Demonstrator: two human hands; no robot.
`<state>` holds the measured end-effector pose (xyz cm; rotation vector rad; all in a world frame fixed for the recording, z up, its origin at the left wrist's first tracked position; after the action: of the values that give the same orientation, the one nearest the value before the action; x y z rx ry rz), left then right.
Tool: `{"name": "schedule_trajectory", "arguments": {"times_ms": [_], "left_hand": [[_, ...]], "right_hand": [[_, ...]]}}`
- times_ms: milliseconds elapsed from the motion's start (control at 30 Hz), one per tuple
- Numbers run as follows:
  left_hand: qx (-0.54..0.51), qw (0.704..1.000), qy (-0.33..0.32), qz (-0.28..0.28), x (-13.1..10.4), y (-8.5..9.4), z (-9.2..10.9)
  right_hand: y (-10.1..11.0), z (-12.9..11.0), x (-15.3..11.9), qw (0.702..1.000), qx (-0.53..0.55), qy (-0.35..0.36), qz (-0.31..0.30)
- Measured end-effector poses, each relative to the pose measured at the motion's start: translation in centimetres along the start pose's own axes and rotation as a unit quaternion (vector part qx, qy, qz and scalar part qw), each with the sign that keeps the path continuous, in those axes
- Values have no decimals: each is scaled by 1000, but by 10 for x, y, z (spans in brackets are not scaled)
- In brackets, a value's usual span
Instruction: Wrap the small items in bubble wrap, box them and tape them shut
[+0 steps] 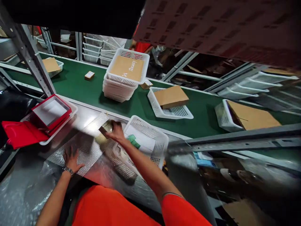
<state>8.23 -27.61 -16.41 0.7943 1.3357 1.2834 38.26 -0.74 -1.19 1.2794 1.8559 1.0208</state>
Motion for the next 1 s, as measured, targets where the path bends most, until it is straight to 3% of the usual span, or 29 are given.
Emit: {"name": "schedule_trajectory", "arguments": {"times_ms": [100, 200, 300, 400, 467, 533, 633, 700, 767, 833, 1000], "left_hand": [[-21, 1000, -12, 18, 0, -3, 3], [-33, 999, -5, 0, 2, -7, 4], [-36, 999, 10, -21, 3, -8, 3], [-41, 998, 12, -40, 2, -12, -2], [-46, 998, 20, -34, 3, -13, -5], [-64, 998, 20, 1, 11, -5, -1], [-116, 991, -14, 70, 38, 23, 27], [-146, 985, -31, 81, 65, 45, 56], [-154, 986, -20, 66, 94, 63, 82], [-136, 989, -2, 51, 120, 77, 100], [-64, 997, 5, 50, 146, 90, 108]], "right_hand": [[-82, -60, 3, 999, 20, 7, -34], [-131, -87, 2, 998, 4, 4, -56], [-146, -94, 3, 996, -17, -2, -84], [-135, -85, -1, 995, -12, -3, -104], [-111, -64, -7, 996, 2, 12, -86], [-73, -26, -19, 999, 14, 24, -33], [-12, 62, -43, 999, -3, -33, 34], [12, 126, -61, 993, -32, -113, 20], [21, 175, -78, 985, -43, -167, -11], [18, 206, -91, 983, -30, -177, -31], [-2, 231, -102, 990, 14, -127, -61]]}}
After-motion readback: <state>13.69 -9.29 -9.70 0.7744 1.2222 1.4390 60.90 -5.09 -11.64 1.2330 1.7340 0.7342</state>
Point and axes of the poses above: each hand's wrist, its own x-axis towards the middle knuckle, its own y-axis out of the back of the hand, z = x × y, the point moved 7 cm from there along x, towards the middle knuckle, and after that the axes turned 6 degrees about x, right-handed, at the moved point
